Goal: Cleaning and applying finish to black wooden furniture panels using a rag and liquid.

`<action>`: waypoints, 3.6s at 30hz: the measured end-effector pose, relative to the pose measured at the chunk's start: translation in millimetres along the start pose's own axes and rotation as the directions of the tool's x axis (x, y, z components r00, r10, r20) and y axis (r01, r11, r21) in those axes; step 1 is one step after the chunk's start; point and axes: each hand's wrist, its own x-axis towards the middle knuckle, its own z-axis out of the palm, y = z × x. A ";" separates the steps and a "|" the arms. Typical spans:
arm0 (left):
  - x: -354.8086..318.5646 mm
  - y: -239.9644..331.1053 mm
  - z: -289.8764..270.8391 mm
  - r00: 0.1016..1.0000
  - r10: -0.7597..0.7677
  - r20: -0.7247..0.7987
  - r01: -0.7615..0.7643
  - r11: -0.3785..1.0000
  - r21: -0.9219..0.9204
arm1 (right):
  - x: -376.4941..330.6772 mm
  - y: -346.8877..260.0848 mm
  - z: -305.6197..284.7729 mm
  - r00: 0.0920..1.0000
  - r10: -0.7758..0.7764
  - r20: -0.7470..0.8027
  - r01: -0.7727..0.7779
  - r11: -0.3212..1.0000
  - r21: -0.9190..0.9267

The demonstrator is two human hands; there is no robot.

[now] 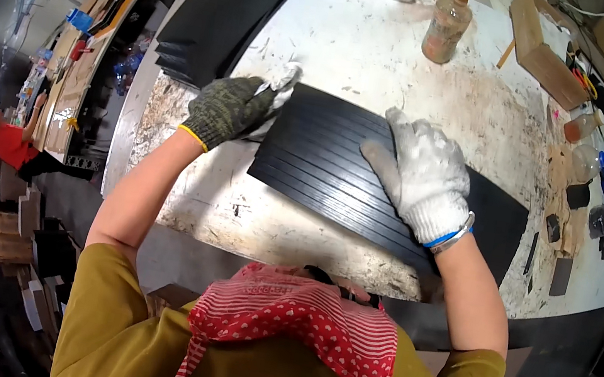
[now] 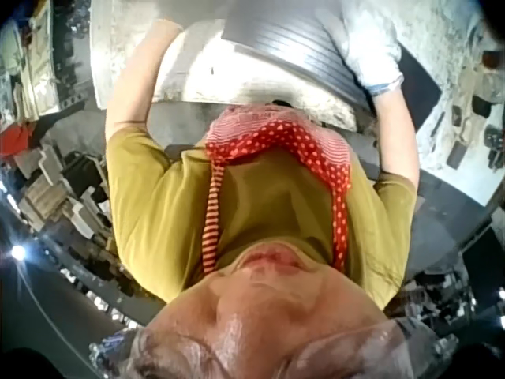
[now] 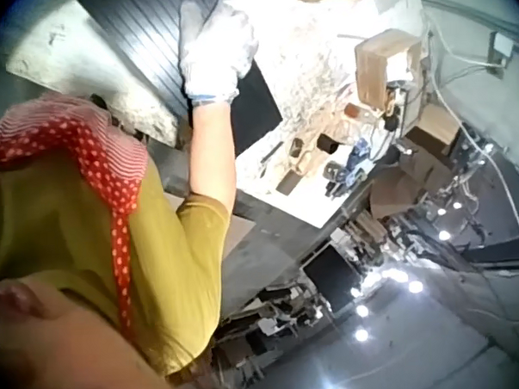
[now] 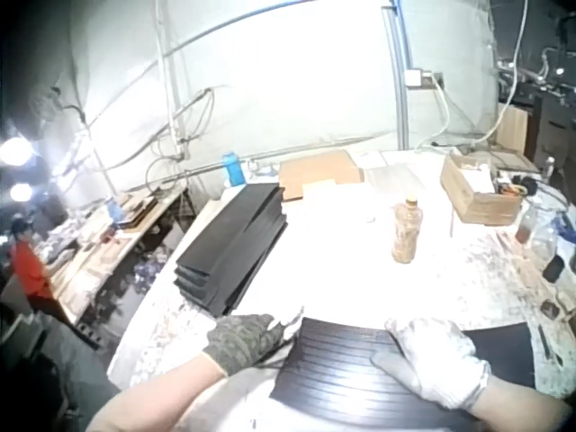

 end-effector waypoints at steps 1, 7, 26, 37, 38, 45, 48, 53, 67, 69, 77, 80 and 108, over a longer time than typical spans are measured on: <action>-2.1 -11.5 1.6 0.986 0.095 -0.135 -0.102 0.994 -0.048 | 1.4 0.0 2.3 1.000 -0.024 -0.019 0.023 1.000 -0.015; 9.0 52.6 -15.7 0.983 0.016 -0.181 -0.075 0.944 -0.322 | -0.9 -1.5 -1.1 1.000 -0.010 -0.003 0.010 1.000 0.020; -51.2 78.6 -33.6 0.997 0.039 -0.068 -0.059 0.943 -0.327 | -0.2 -1.4 6.1 1.000 -0.008 0.024 0.009 1.000 -0.019; -73.5 66.7 -34.0 0.993 -0.115 -0.026 0.092 0.893 -0.441 | -1.6 -6.3 1.4 1.000 0.003 0.015 -0.003 1.000 0.006; -69.9 54.0 -28.2 0.974 -0.226 0.015 0.207 0.862 -0.464 | -2.5 -6.0 0.5 1.000 0.013 0.006 -0.014 0.999 0.029; -72.6 86.5 -29.9 0.959 0.047 -0.279 -0.141 0.934 -0.329 | -2.5 -5.8 4.4 1.000 -0.012 -0.016 0.012 1.000 0.023; -65.9 76.0 -29.8 0.990 -0.022 -0.139 -0.032 0.926 -0.377 | -2.2 -5.0 -0.7 1.000 0.014 0.022 -0.015 1.000 0.022; -26.6 29.6 -37.4 0.932 -0.100 -0.348 -0.023 0.942 -0.334 | 0.9 -7.9 -2.7 0.995 0.036 0.091 -0.037 0.999 0.016; 6.8 69.3 -26.0 0.941 -0.065 -0.331 -0.079 0.911 -0.404 | -10.0 2.9 15.4 0.992 0.108 -0.072 -0.090 0.972 0.217; 5.4 82.6 -11.5 0.853 0.202 -0.481 -0.349 0.906 -0.239 | -10.5 3.4 14.6 0.994 0.104 -0.035 -0.095 0.974 0.207; 61.5 -42.4 -2.3 0.870 0.021 -0.493 -0.105 0.984 -0.144 | -11.3 4.0 2.4 0.996 0.083 0.027 -0.087 0.959 0.268; 61.6 24.4 -13.5 0.949 -0.293 -0.112 0.221 0.877 -0.428 | -10.7 7.6 -3.1 0.997 0.073 0.027 -0.077 0.969 0.234; 52.2 56.9 63.2 0.981 -0.042 0.187 0.096 -0.737 -0.669 | -13.0 10.3 -12.6 0.997 0.044 0.057 -0.053 0.985 0.162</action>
